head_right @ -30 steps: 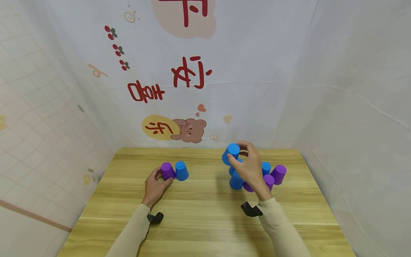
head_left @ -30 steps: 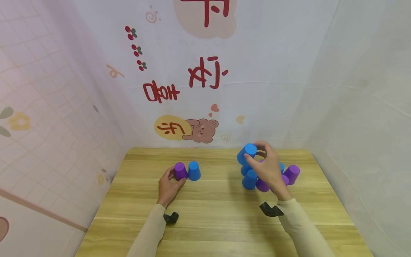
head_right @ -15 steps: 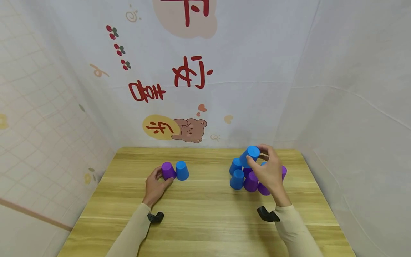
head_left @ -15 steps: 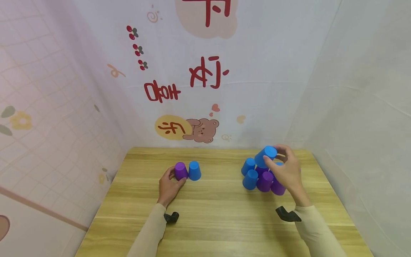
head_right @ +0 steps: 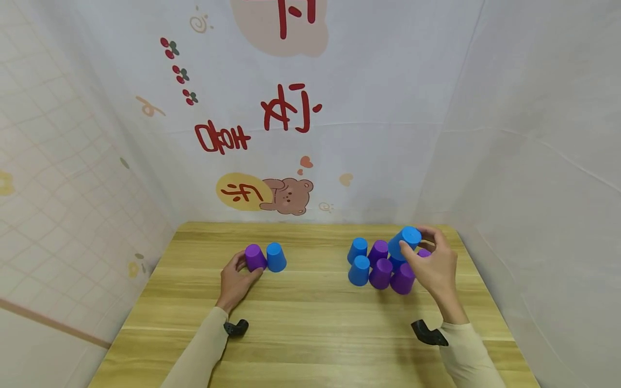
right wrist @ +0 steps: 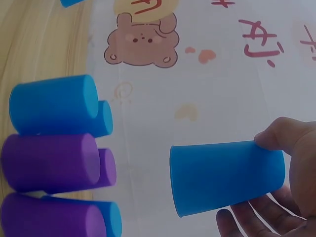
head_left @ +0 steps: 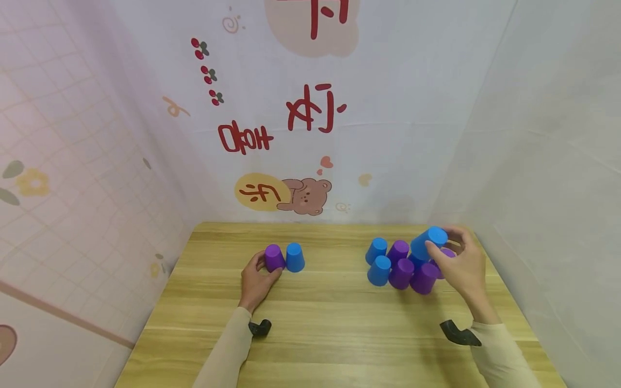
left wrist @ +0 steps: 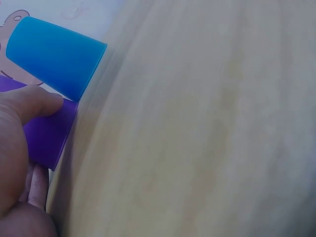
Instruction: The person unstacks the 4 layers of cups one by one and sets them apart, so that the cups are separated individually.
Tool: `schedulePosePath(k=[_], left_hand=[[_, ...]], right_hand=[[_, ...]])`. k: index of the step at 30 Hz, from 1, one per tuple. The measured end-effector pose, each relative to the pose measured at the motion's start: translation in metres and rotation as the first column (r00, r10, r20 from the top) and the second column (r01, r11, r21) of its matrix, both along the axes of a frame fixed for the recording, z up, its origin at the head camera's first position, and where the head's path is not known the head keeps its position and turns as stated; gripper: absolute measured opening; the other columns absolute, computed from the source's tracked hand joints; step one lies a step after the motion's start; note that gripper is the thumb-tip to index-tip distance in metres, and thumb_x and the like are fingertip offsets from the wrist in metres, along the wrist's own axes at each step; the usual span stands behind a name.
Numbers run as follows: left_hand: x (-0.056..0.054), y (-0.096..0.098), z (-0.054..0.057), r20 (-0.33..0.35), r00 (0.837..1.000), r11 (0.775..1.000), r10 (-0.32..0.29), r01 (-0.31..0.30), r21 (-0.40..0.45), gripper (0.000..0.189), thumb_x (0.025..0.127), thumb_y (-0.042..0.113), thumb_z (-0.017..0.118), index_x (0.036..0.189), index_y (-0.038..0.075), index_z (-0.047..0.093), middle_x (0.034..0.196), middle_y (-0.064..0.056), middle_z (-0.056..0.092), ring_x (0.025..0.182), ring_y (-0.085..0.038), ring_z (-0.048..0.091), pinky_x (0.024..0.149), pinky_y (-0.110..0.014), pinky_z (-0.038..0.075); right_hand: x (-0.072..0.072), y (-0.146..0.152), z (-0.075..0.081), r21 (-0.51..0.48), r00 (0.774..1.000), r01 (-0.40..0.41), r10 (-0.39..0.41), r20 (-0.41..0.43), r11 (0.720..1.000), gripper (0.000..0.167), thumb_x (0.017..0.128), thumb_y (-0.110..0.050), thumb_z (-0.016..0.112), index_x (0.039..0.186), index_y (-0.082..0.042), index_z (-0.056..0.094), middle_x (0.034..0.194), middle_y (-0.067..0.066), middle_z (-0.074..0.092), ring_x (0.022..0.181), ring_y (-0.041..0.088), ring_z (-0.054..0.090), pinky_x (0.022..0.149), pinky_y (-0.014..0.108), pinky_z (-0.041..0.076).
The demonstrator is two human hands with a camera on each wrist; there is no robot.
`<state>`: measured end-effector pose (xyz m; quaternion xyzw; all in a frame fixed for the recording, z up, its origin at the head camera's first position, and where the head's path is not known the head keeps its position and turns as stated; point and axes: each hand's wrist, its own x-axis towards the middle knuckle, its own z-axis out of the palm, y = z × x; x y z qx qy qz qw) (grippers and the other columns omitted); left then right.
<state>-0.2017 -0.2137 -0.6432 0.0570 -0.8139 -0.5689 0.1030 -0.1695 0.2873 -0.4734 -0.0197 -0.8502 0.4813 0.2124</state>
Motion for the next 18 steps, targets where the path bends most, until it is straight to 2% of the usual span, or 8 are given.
schedulePosePath(k=[12,18], left_hand=[[-0.001,-0.001,-0.002,-0.005,1.000,1.000,0.001,-0.001,-0.011,0.073,0.091,0.014,0.095,0.156,0.010,0.063,0.154,-0.019,0.071,0.141,-0.039,0.072,0.127,-0.058,0.055],[-0.001,0.000,-0.003,-0.007,1.000,1.000,0.011,-0.011,-0.020,0.073,0.090,0.014,0.095,0.156,0.009,0.063,0.153,-0.019,0.072,0.139,-0.039,0.072,0.126,-0.058,0.056]], right_hand=[[0.010,0.033,-0.010,-0.041,0.996,0.080,-0.081,-0.023,0.996,0.053,0.094,-0.005,0.089,0.141,0.002,0.065,0.121,-0.024,0.064,0.110,-0.011,0.066,0.094,-0.001,0.055],[0.019,0.046,-0.013,-0.014,0.991,0.126,-0.125,0.038,0.992,0.051,0.096,-0.011,0.089,0.140,0.001,0.065,0.117,-0.028,0.063,0.109,-0.013,0.062,0.092,-0.002,0.054]])
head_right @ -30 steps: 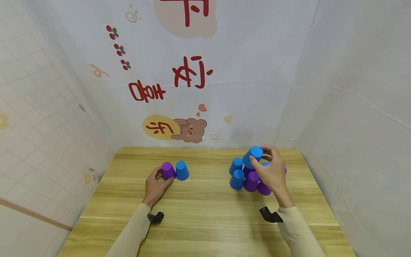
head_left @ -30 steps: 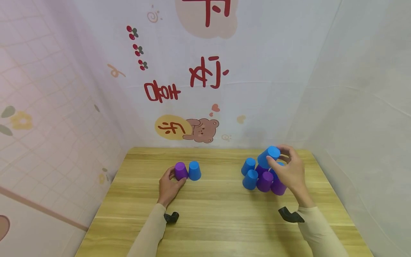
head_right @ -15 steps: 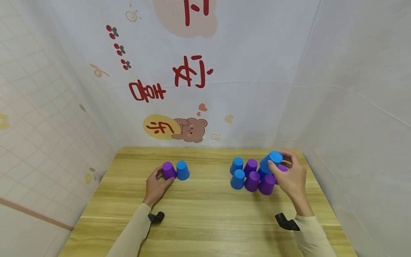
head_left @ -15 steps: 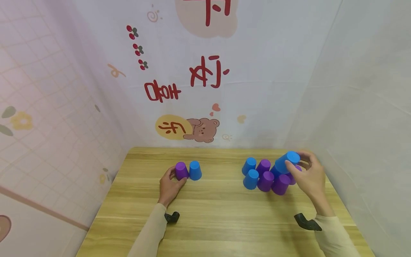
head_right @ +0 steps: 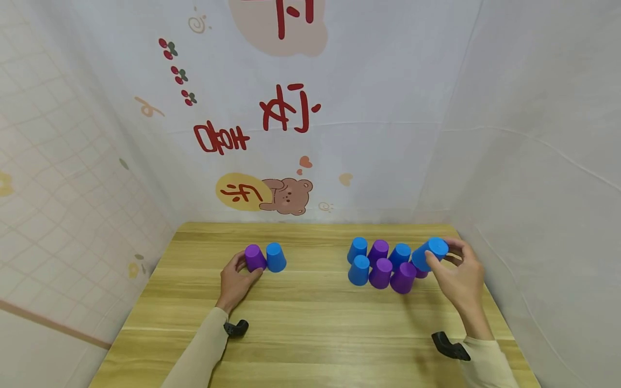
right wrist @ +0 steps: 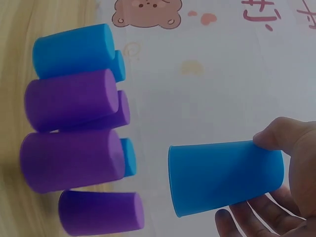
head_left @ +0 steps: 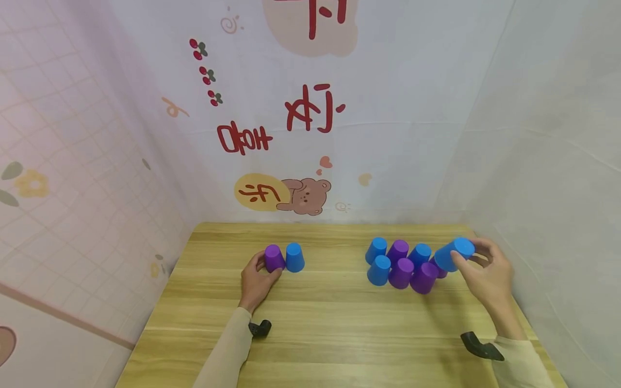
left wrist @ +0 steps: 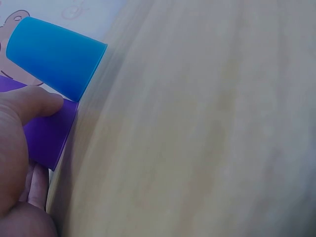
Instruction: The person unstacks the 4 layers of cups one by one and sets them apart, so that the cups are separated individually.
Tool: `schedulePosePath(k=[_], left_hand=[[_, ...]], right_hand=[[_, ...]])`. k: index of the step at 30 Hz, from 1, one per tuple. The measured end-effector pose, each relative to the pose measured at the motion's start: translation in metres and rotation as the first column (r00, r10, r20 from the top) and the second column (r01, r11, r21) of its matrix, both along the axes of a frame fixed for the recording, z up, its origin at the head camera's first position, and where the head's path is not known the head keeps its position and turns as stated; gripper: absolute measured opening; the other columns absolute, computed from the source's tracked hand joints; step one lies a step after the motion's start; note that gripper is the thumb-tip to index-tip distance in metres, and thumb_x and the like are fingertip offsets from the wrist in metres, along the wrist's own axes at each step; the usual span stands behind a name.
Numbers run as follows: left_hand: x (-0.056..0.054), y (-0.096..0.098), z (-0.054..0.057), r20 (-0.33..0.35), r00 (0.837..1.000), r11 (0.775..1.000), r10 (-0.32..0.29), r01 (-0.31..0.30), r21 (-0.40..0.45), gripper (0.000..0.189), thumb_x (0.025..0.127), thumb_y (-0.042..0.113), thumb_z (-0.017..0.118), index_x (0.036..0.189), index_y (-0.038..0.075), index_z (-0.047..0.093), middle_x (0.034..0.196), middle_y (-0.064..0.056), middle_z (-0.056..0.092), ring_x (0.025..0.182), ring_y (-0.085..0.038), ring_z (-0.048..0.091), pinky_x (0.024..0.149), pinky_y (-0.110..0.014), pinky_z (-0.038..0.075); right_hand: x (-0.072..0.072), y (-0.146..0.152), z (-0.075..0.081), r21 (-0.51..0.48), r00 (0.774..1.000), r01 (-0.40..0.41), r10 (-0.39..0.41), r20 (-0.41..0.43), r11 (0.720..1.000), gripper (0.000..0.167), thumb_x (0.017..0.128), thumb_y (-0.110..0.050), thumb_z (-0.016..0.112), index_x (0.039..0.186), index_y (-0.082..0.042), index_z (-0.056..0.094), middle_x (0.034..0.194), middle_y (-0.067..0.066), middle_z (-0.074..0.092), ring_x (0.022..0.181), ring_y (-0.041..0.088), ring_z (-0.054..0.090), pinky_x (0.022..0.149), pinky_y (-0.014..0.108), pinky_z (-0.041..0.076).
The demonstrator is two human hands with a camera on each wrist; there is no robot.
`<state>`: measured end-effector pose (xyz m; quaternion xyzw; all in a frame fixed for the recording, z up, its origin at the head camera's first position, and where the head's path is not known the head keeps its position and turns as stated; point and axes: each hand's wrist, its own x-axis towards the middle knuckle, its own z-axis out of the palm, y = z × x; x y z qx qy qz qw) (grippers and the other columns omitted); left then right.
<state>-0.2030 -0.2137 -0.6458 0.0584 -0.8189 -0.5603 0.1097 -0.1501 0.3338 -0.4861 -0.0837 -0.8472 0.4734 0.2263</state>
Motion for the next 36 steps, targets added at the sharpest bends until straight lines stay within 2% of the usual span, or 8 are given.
schedulePosePath(k=[6,15,21,24,27,28,30,36], left_hand=[[0.001,0.001,-0.001,-0.009,1.000,1.000,0.013,-0.013,-0.016,0.073,0.090,0.014,0.095,0.155,0.008,0.063,0.152,-0.019,0.072,0.138,-0.039,0.074,0.125,-0.060,0.056],[0.000,-0.001,0.000,-0.003,1.000,1.000,0.001,-0.001,0.007,0.075,0.090,0.014,0.095,0.156,0.008,0.062,0.154,-0.020,0.071,0.140,-0.039,0.072,0.125,-0.059,0.056],[0.000,-0.002,-0.002,0.006,1.000,1.000,-0.006,0.006,0.005,0.074,0.090,0.015,0.095,0.156,0.009,0.062,0.153,-0.018,0.072,0.140,-0.038,0.072,0.125,-0.058,0.057],[0.001,-0.002,0.000,-0.002,1.000,1.000,-0.013,0.013,0.008,0.074,0.091,0.015,0.094,0.157,0.008,0.061,0.154,-0.019,0.071,0.140,-0.039,0.072,0.125,-0.058,0.057],[0.001,-0.001,0.001,-0.010,1.000,1.000,-0.016,0.016,0.009,0.074,0.091,0.014,0.094,0.157,0.007,0.061,0.154,-0.020,0.071,0.140,-0.039,0.072,0.125,-0.059,0.057],[0.001,-0.001,0.002,-0.011,1.000,1.000,-0.016,0.016,0.010,0.074,0.091,0.013,0.094,0.157,0.007,0.062,0.154,-0.020,0.071,0.140,-0.039,0.072,0.125,-0.059,0.057],[0.001,-0.001,0.002,-0.007,1.000,1.000,-0.014,0.014,0.011,0.073,0.091,0.013,0.094,0.157,0.008,0.062,0.154,-0.020,0.071,0.140,-0.039,0.072,0.125,-0.058,0.057],[0.001,-0.001,0.002,0.009,1.000,1.000,-0.014,0.014,0.001,0.075,0.092,0.015,0.094,0.159,0.008,0.060,0.157,-0.020,0.069,0.142,-0.040,0.071,0.127,-0.060,0.055]], right_hand=[[0.008,0.011,-0.011,0.032,0.998,0.015,-0.017,0.052,0.999,0.052,0.097,-0.017,0.090,0.138,0.000,0.064,0.113,-0.031,0.061,0.103,-0.016,0.061,0.087,-0.003,0.053],[0.012,0.022,-0.041,0.042,0.990,0.019,-0.024,0.141,0.999,0.059,0.097,-0.024,0.091,0.142,0.002,0.063,0.107,-0.031,0.060,0.090,-0.020,0.063,0.077,0.001,0.057],[0.013,0.026,-0.058,0.053,0.989,0.014,-0.022,0.149,0.998,0.057,0.098,-0.022,0.090,0.142,0.002,0.064,0.103,-0.037,0.058,0.092,-0.024,0.059,0.076,0.000,0.056],[0.013,0.028,-0.064,0.066,0.986,0.023,-0.034,0.162,0.998,0.057,0.098,-0.021,0.090,0.142,0.003,0.064,0.107,-0.024,0.068,0.092,-0.025,0.056,0.076,-0.002,0.055],[0.012,0.030,-0.070,0.077,0.982,0.024,-0.038,0.185,0.997,0.058,0.098,-0.022,0.089,0.143,0.005,0.063,0.118,0.010,0.079,0.091,-0.027,0.054,0.075,-0.003,0.053],[0.011,0.031,-0.072,0.080,0.981,0.022,-0.038,0.192,0.997,0.059,0.099,-0.022,0.089,0.144,0.005,0.062,0.124,0.022,0.078,0.091,-0.028,0.052,0.075,-0.003,0.053],[0.011,0.032,-0.075,0.081,0.978,0.013,-0.029,0.205,0.997,0.060,0.100,-0.022,0.088,0.145,0.007,0.061,0.134,0.035,0.074,0.090,-0.028,0.051,0.074,-0.004,0.052],[0.013,0.031,-0.084,0.079,0.972,-0.011,-0.007,0.235,0.997,0.062,0.101,-0.024,0.087,0.147,0.008,0.059,0.141,0.040,0.069,0.091,-0.028,0.050,0.075,-0.004,0.051]])
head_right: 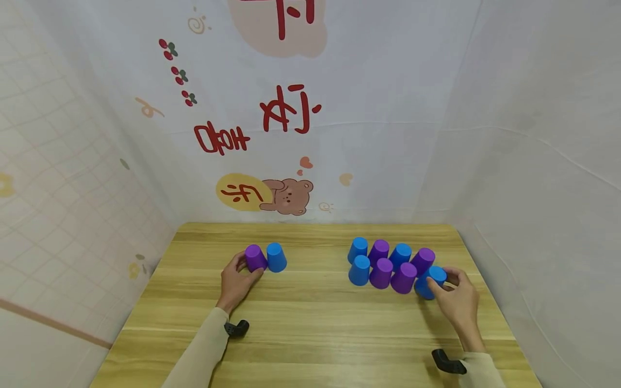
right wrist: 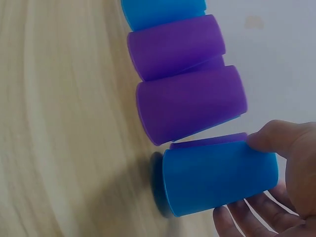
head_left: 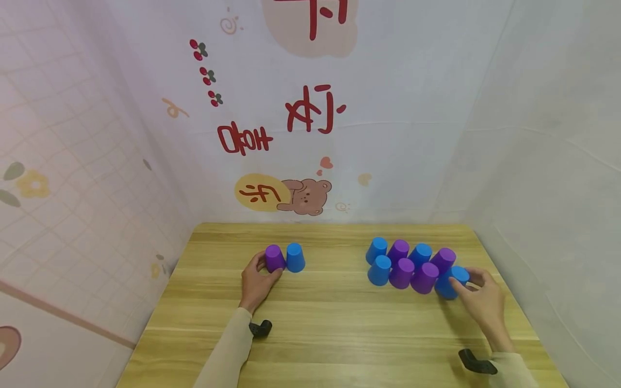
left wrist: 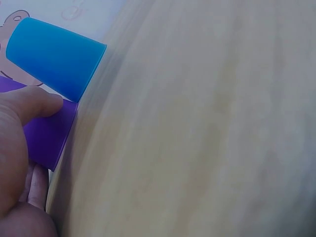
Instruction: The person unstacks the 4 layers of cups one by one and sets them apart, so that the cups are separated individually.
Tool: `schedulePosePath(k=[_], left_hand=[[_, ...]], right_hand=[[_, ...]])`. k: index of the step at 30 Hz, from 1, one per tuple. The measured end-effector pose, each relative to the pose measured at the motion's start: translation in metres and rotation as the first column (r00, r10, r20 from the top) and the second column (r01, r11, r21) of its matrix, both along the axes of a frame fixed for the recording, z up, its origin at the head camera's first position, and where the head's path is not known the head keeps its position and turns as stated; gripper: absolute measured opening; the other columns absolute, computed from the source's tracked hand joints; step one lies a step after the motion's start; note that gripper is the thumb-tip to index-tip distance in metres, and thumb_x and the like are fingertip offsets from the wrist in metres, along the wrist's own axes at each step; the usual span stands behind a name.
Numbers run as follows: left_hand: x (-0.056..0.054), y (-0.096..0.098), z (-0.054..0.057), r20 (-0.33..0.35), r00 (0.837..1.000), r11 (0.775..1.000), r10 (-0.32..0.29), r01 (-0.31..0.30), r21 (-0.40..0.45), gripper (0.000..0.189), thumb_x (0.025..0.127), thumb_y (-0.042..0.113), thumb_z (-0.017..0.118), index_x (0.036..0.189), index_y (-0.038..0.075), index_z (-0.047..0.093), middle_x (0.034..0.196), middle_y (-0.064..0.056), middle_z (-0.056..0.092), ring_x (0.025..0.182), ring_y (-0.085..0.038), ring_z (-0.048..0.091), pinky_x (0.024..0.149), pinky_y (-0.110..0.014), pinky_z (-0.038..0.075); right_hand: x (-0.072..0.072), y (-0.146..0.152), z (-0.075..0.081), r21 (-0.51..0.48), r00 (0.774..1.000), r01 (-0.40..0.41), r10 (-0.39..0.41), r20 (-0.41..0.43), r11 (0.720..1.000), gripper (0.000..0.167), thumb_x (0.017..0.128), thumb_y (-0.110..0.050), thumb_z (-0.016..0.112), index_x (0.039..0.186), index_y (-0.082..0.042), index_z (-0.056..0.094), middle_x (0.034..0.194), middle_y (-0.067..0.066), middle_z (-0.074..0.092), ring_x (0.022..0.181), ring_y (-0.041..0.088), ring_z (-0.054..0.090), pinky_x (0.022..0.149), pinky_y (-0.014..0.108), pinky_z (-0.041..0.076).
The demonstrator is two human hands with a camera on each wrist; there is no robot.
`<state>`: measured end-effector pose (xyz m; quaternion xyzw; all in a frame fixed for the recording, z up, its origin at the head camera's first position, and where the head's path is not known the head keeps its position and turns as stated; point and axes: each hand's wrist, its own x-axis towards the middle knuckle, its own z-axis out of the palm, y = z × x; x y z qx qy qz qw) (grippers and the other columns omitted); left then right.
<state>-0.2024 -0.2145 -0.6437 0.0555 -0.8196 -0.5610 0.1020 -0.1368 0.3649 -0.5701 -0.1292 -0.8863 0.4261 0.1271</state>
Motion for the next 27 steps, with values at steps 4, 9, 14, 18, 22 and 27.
schedulePosePath(k=[4,9,14,18,22,27], left_hand=[[0.000,0.000,0.000,0.001,1.000,1.000,0.005,-0.005,-0.005,0.075,0.092,0.015,0.094,0.158,0.009,0.061,0.156,-0.019,0.070,0.141,-0.039,0.071,0.127,-0.060,0.054],[0.000,0.000,-0.001,0.000,1.000,1.000,0.006,-0.006,-0.009,0.075,0.091,0.016,0.095,0.158,0.009,0.061,0.156,-0.018,0.070,0.141,-0.038,0.072,0.126,-0.059,0.055],[0.001,0.000,0.000,0.002,1.000,1.000,0.004,-0.004,0.003,0.074,0.092,0.015,0.095,0.158,0.010,0.061,0.156,-0.019,0.070,0.142,-0.039,0.071,0.126,-0.058,0.056],[0.001,0.000,0.002,0.002,1.000,1.000,0.002,-0.002,0.011,0.074,0.092,0.015,0.095,0.157,0.010,0.062,0.156,-0.019,0.070,0.142,-0.038,0.071,0.127,-0.058,0.055],[0.001,0.001,0.003,0.000,1.000,1.000,0.001,-0.001,0.014,0.074,0.092,0.014,0.095,0.158,0.009,0.061,0.157,-0.019,0.069,0.143,-0.039,0.071,0.127,-0.057,0.055],[0.002,0.001,0.002,-0.005,1.000,1.000,-0.001,0.001,0.006,0.074,0.092,0.013,0.094,0.158,0.008,0.061,0.157,-0.020,0.069,0.142,-0.039,0.071,0.127,-0.058,0.055]], right_hand=[[-0.001,-0.001,-0.005,-0.002,1.000,-0.012,0.012,0.005,1.000,0.063,0.100,-0.023,0.087,0.146,0.010,0.058,0.138,0.042,0.070,0.088,-0.027,0.051,0.073,-0.004,0.051],[-0.002,-0.003,-0.009,-0.007,1.000,-0.019,0.019,-0.004,1.000,0.062,0.099,-0.021,0.089,0.145,0.010,0.059,0.136,0.042,0.071,0.088,-0.027,0.053,0.073,-0.004,0.052],[-0.003,-0.004,-0.009,-0.010,1.000,-0.024,0.024,-0.006,1.000,0.063,0.100,-0.022,0.088,0.145,0.009,0.059,0.138,0.042,0.070,0.088,-0.026,0.053,0.073,-0.004,0.051],[-0.002,-0.004,-0.011,-0.008,1.000,-0.023,0.023,-0.010,1.000,0.063,0.100,-0.022,0.088,0.145,0.009,0.059,0.139,0.042,0.070,0.090,-0.028,0.051,0.074,-0.004,0.051],[-0.002,-0.004,-0.014,-0.002,0.999,-0.025,0.025,-0.032,1.000,0.062,0.099,-0.020,0.089,0.144,0.009,0.059,0.138,0.040,0.070,0.092,-0.029,0.049,0.075,-0.005,0.050],[-0.002,-0.004,-0.016,0.008,0.999,-0.029,0.029,-0.035,1.000,0.063,0.098,-0.020,0.090,0.145,0.008,0.059,0.138,0.040,0.070,0.094,-0.030,0.047,0.075,-0.005,0.050]])
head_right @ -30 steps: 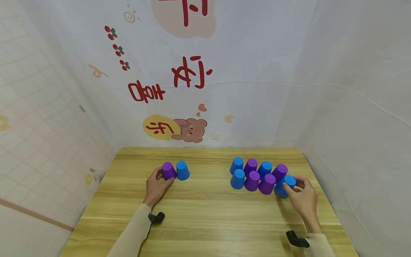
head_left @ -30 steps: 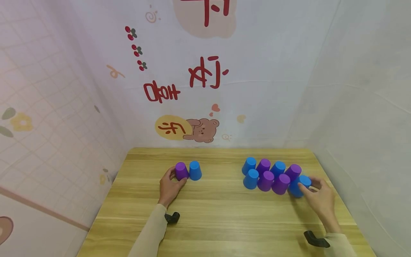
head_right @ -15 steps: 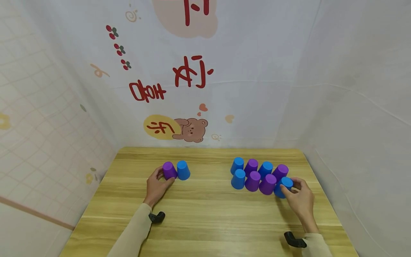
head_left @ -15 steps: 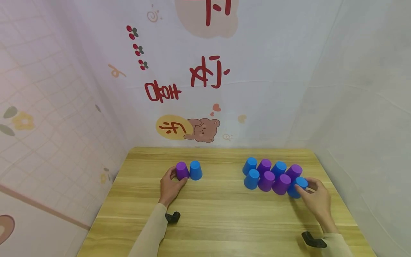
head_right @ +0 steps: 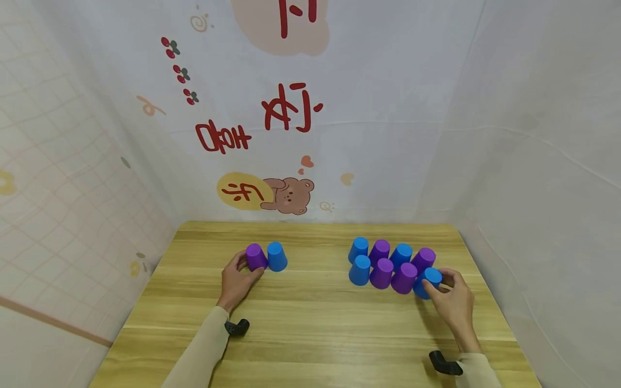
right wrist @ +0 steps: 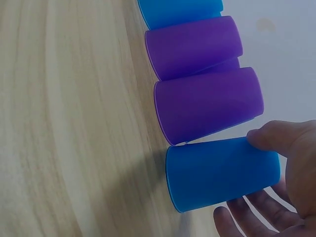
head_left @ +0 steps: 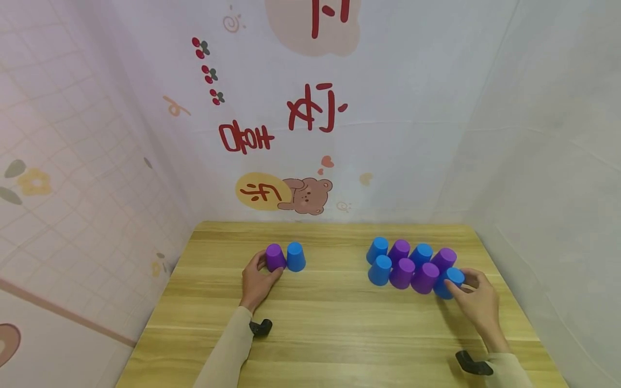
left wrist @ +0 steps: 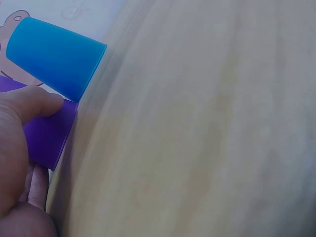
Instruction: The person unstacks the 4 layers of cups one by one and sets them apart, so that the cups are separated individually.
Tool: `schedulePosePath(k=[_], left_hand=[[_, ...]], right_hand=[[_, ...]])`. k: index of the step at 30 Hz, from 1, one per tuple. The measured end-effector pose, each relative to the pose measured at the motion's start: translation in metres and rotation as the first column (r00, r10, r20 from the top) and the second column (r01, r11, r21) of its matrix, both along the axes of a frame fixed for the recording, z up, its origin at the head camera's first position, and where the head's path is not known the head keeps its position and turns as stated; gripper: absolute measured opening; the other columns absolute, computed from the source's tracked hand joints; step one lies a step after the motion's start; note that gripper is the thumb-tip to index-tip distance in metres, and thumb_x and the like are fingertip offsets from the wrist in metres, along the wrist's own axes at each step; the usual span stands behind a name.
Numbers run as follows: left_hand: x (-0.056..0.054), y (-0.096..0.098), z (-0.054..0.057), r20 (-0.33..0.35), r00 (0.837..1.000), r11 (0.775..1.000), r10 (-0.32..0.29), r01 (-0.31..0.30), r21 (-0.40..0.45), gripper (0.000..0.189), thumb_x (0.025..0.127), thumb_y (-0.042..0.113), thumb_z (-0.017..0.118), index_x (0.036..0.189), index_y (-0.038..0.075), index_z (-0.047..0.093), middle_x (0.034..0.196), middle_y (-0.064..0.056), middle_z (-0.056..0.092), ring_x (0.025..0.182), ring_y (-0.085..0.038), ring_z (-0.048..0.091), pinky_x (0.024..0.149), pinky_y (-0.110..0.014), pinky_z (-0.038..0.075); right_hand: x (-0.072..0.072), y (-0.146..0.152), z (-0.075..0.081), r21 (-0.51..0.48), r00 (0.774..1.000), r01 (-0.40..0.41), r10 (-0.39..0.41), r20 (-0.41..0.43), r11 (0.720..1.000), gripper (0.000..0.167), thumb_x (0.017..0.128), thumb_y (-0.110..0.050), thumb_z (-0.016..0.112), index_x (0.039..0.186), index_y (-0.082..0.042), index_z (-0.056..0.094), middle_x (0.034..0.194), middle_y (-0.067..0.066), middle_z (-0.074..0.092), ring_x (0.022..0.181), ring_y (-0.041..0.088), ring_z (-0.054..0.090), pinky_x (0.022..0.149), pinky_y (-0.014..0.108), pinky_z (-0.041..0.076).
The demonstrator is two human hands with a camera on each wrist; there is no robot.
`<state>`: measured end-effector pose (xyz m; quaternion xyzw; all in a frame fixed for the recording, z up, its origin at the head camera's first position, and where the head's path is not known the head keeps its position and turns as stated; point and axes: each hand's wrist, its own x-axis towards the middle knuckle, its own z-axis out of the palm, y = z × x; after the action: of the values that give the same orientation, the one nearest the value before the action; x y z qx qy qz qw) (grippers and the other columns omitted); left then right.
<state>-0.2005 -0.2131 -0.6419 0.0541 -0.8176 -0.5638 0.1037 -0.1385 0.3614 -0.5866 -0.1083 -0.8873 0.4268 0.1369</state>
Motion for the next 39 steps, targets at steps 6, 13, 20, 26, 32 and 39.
schedulePosePath(k=[6,13,20,26,32,39], left_hand=[[-0.001,0.000,-0.001,-0.003,1.000,1.000,-0.003,0.003,0.001,0.075,0.092,0.013,0.094,0.158,0.007,0.061,0.156,-0.020,0.070,0.141,-0.039,0.072,0.126,-0.058,0.056],[-0.001,0.000,-0.002,-0.003,1.000,1.000,-0.008,0.008,0.004,0.075,0.092,0.012,0.094,0.159,0.006,0.060,0.157,-0.021,0.069,0.142,-0.040,0.071,0.127,-0.057,0.056],[-0.001,0.000,-0.001,-0.005,1.000,1.000,-0.001,0.001,-0.001,0.075,0.091,0.013,0.094,0.158,0.007,0.061,0.156,-0.020,0.069,0.142,-0.039,0.071,0.127,-0.057,0.055],[-0.001,0.000,-0.001,-0.003,1.000,1.000,0.002,-0.002,0.003,0.074,0.092,0.013,0.094,0.157,0.008,0.062,0.155,-0.019,0.070,0.141,-0.038,0.072,0.127,-0.058,0.055],[-0.001,0.000,-0.002,-0.005,1.000,1.000,0.005,-0.005,-0.003,0.074,0.091,0.013,0.094,0.158,0.007,0.061,0.156,-0.020,0.070,0.141,-0.039,0.072,0.127,-0.058,0.055],[-0.003,-0.001,-0.005,-0.007,1.000,1.000,0.004,-0.004,-0.017,0.075,0.092,0.013,0.094,0.158,0.007,0.060,0.156,-0.020,0.070,0.141,-0.039,0.072,0.126,-0.058,0.056]], right_hand=[[0.001,0.000,-0.001,-0.001,1.000,0.002,-0.002,0.001,1.000,0.063,0.099,-0.021,0.089,0.146,0.008,0.059,0.139,0.040,0.069,0.094,-0.030,0.046,0.074,-0.004,0.050],[0.003,-0.001,-0.001,-0.006,1.000,0.011,-0.011,0.029,1.000,0.076,0.099,-0.029,0.090,0.157,0.004,0.053,0.147,0.036,0.065,0.097,-0.023,0.048,0.076,-0.005,0.050],[0.006,-0.002,0.002,-0.028,0.999,-0.024,0.025,0.031,0.999,0.091,0.102,-0.037,0.086,0.171,-0.002,0.038,0.160,0.031,0.056,0.110,-0.016,0.048,0.082,-0.006,0.046],[0.009,-0.005,0.007,-0.013,0.999,-0.032,0.032,-0.003,0.999,0.096,0.103,-0.038,0.084,0.177,-0.009,0.029,0.170,0.028,0.049,0.147,0.046,0.058,0.098,-0.005,0.037],[0.008,-0.010,0.016,-0.004,0.999,-0.034,0.034,-0.040,0.999,0.099,0.104,-0.037,0.081,0.180,-0.011,0.024,0.180,0.028,0.037,0.161,0.061,0.040,0.139,0.057,0.037],[0.010,-0.023,0.036,-0.010,0.997,-0.044,0.044,-0.064,0.999,0.100,0.103,-0.039,0.080,0.181,-0.015,0.022,0.184,0.026,0.030,0.167,0.059,0.032,0.124,0.093,0.029]])
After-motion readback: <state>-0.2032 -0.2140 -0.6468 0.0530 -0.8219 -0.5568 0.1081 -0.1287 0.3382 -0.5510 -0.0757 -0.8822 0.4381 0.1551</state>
